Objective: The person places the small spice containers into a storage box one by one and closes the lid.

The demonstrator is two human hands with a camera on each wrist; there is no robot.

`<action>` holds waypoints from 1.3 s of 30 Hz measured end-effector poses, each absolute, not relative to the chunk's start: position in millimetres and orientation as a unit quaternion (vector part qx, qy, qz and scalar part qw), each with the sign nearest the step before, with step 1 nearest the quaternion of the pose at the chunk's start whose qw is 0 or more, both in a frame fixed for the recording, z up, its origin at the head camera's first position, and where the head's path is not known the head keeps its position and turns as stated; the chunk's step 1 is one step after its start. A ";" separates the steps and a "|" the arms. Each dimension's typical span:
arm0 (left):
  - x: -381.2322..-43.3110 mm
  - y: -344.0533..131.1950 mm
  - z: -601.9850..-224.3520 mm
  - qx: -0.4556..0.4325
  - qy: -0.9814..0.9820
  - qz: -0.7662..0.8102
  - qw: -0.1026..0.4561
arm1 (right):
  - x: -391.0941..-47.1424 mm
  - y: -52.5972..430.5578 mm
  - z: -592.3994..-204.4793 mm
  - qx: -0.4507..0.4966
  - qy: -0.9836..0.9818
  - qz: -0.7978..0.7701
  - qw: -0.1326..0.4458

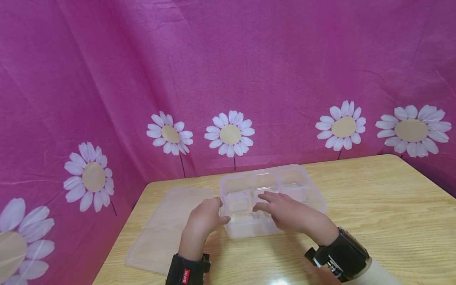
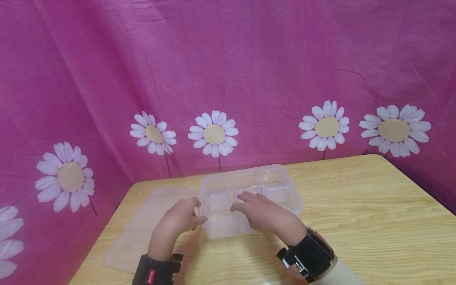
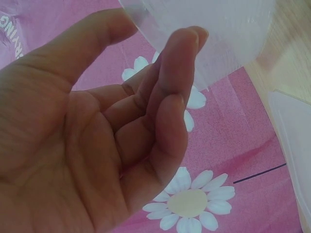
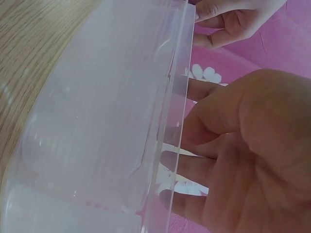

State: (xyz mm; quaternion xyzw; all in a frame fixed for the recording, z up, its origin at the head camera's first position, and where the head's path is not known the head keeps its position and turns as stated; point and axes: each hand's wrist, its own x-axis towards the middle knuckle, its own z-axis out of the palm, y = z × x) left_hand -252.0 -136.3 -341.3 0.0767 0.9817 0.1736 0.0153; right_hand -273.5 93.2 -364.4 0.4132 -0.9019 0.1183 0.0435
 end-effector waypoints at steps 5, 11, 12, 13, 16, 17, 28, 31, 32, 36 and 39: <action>-253.1 -136.4 -341.7 0.079 0.982 0.172 0.011 | -272.7 92.7 -364.6 0.439 -0.889 0.120 0.057; -254.4 -136.4 -343.2 0.079 0.982 0.169 0.010 | -271.4 92.3 -363.6 0.436 -0.891 0.122 0.042; -254.4 -136.4 -343.4 0.078 0.983 0.169 0.011 | -271.3 92.5 -363.8 0.434 -0.892 0.123 0.041; -254.4 -136.4 -343.5 0.077 0.983 0.168 0.012 | -271.2 92.7 -363.9 0.433 -0.892 0.124 0.041; -254.4 -136.4 -343.9 0.075 0.983 0.169 0.014 | -271.2 93.3 -364.7 0.433 -0.891 0.125 0.044; -254.4 -136.3 -344.0 0.075 0.983 0.168 0.014 | -271.2 93.4 -364.7 0.434 -0.891 0.125 0.045; -252.0 -137.7 -342.4 0.072 0.983 0.167 0.017 | -270.5 91.3 -363.3 0.436 -0.890 0.125 0.048; -251.4 -139.3 -341.8 0.072 0.983 0.166 0.018 | -270.2 90.4 -362.8 0.437 -0.890 0.125 0.046; -251.4 -139.7 -341.7 0.071 0.983 0.166 0.018 | -270.6 90.5 -362.4 0.435 -0.891 0.126 0.044; -251.9 -139.1 -340.9 0.070 0.983 0.166 0.019 | -275.2 94.8 -361.1 0.428 -0.893 0.130 0.053; -252.7 -137.0 -341.4 0.076 0.983 0.166 0.019 | -279.8 100.5 -361.7 0.426 -0.892 0.133 0.075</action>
